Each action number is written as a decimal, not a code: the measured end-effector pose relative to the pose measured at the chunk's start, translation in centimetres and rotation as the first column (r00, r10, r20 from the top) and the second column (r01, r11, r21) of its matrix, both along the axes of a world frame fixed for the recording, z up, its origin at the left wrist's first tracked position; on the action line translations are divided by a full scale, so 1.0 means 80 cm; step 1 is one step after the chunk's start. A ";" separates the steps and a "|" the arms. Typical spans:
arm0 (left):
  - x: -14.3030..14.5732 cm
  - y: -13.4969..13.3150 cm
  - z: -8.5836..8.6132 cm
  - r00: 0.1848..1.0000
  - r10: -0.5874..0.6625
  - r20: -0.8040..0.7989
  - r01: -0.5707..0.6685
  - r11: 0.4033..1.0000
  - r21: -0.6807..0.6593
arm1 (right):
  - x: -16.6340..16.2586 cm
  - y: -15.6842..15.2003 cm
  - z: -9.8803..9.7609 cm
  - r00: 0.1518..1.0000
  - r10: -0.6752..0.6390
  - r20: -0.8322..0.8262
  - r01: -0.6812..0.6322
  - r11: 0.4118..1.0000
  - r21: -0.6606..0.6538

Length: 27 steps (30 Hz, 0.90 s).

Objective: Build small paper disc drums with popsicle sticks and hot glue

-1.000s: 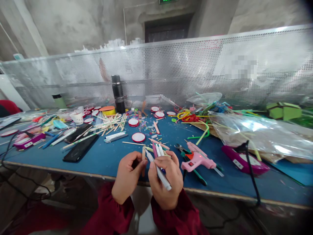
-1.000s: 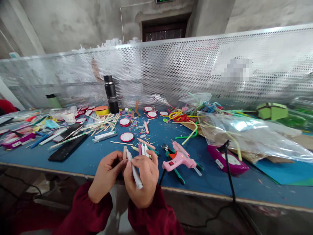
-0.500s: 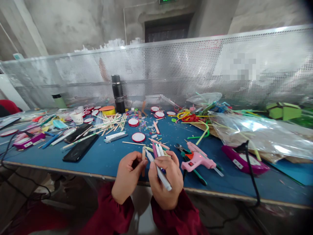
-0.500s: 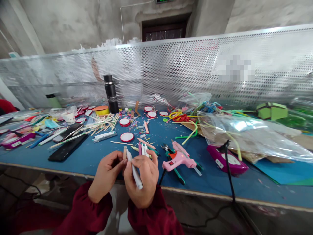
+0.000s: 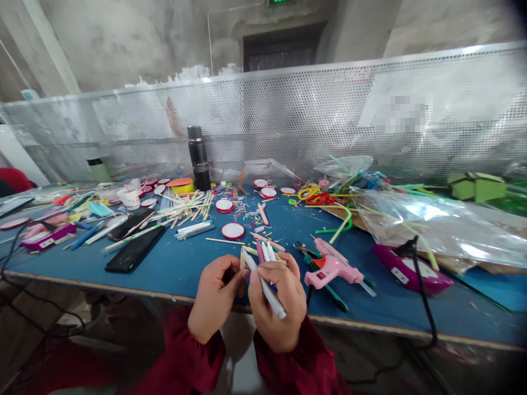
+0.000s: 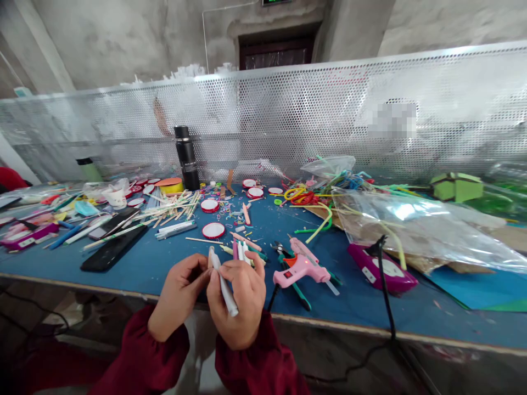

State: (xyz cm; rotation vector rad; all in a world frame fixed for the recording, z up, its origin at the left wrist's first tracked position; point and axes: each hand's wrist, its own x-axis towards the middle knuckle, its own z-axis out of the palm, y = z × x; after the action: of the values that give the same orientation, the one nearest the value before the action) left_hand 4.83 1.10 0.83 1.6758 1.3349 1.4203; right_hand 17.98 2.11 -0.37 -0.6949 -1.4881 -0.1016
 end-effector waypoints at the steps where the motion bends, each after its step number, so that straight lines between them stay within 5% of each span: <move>1: 0.000 0.000 0.000 1.000 0.000 0.003 0.000 1.000 0.002 | 0.000 0.000 0.000 1.000 -0.001 0.003 0.001 1.000 -0.003; 27: -0.001 0.000 -0.001 1.000 0.003 0.012 -0.002 1.000 -0.023 | -0.001 -0.001 0.000 0.999 -0.030 -0.022 0.030 1.000 -0.002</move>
State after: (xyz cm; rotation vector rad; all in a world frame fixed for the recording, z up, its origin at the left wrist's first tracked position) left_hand 4.77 1.12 0.72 1.6487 1.3421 1.4094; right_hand 17.92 2.06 -0.36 -0.7174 -1.4572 -0.1152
